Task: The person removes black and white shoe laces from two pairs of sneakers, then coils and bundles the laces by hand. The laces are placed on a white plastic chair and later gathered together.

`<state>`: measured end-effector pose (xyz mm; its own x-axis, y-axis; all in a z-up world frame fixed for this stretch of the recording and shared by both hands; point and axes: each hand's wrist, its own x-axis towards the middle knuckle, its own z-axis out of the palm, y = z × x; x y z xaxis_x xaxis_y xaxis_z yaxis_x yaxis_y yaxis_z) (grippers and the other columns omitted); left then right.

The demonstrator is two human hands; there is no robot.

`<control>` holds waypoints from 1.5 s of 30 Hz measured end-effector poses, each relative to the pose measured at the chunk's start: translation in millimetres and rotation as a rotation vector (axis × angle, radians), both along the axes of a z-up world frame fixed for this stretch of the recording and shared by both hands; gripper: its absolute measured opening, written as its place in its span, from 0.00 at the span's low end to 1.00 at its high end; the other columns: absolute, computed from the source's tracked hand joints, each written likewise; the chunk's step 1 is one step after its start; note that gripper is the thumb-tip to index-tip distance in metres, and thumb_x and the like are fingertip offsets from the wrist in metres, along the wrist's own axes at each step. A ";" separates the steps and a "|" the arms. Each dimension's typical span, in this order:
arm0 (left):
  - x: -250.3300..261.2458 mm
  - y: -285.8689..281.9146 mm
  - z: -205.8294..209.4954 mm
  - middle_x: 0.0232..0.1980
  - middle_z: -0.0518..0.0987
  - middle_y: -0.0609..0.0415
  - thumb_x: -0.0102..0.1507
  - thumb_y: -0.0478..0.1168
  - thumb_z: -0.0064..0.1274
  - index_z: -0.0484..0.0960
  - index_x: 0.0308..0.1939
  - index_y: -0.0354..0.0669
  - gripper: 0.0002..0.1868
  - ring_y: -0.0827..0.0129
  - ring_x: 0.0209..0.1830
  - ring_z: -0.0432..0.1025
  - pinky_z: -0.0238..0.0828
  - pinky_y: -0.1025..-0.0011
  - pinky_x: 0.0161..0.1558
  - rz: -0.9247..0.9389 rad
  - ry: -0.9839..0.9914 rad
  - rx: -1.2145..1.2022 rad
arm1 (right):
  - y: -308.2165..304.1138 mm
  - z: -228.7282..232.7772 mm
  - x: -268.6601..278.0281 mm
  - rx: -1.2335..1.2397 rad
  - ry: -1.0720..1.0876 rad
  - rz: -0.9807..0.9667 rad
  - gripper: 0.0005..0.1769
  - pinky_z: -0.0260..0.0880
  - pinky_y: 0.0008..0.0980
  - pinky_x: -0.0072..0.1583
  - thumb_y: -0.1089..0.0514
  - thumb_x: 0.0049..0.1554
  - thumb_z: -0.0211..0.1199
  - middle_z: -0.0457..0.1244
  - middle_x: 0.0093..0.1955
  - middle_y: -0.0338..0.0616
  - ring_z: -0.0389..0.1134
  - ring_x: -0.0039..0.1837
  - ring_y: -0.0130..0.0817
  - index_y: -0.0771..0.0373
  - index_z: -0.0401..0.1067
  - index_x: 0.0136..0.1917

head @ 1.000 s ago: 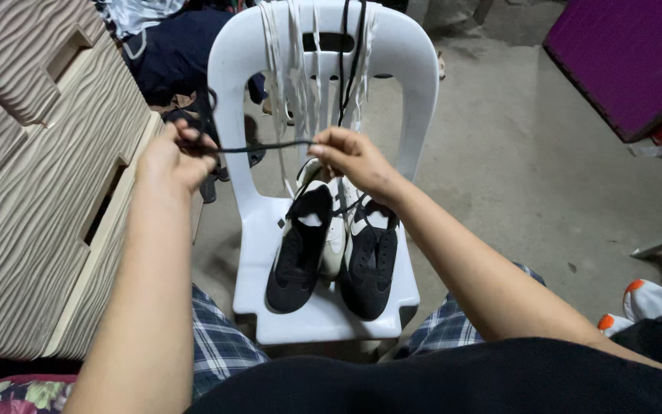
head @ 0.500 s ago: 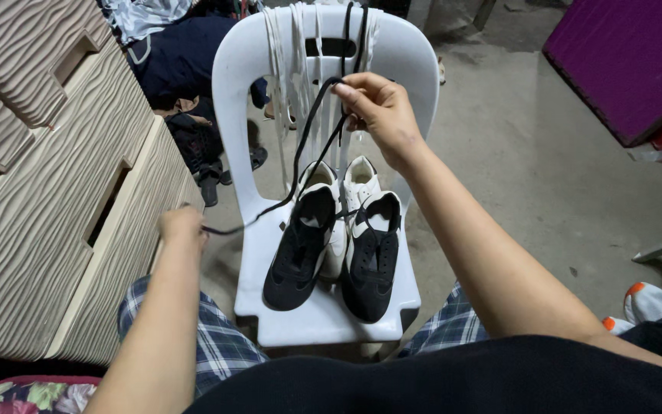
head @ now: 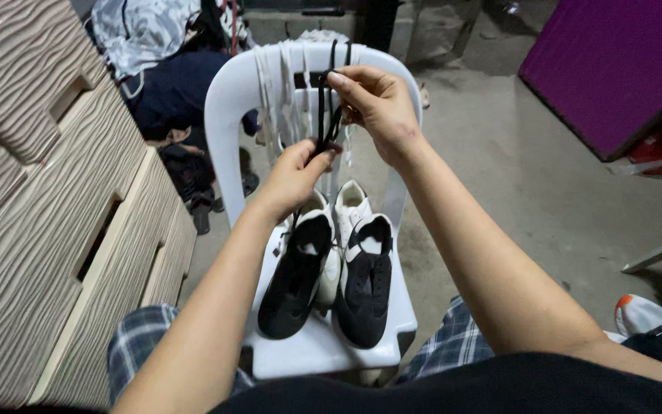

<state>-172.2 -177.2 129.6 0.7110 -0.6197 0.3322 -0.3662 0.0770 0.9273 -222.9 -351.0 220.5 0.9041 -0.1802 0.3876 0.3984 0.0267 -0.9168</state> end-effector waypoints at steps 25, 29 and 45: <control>94.2 1.4 -2.7 0.33 0.72 0.64 0.71 0.41 0.42 0.79 0.56 0.42 0.14 0.80 0.25 0.61 0.61 0.76 0.30 -0.030 0.507 -0.151 | -161.9 9.0 116.1 -1.052 -0.276 -0.297 0.33 0.60 0.38 0.73 0.66 0.50 0.72 0.57 0.70 0.54 0.59 0.74 0.45 0.64 0.66 0.68; 119.8 -7.4 0.9 0.42 0.80 0.62 0.70 0.38 0.43 0.79 0.60 0.43 0.16 0.81 0.30 0.66 0.67 0.76 0.32 0.007 0.573 -0.241 | -179.7 7.8 162.1 -0.743 -0.064 -0.179 0.41 0.59 0.38 0.74 0.59 0.53 0.70 0.53 0.76 0.51 0.54 0.80 0.44 0.61 0.57 0.75; 213.7 -120.5 -5.1 0.49 0.85 0.50 0.67 0.29 0.50 0.79 0.50 0.37 0.08 0.72 0.37 0.75 0.77 0.73 0.41 0.065 0.496 -0.536 | -183.5 10.3 189.3 -0.611 0.084 -0.430 0.15 0.74 0.35 0.56 0.60 0.59 0.65 0.73 0.51 0.46 0.72 0.52 0.32 0.64 0.81 0.59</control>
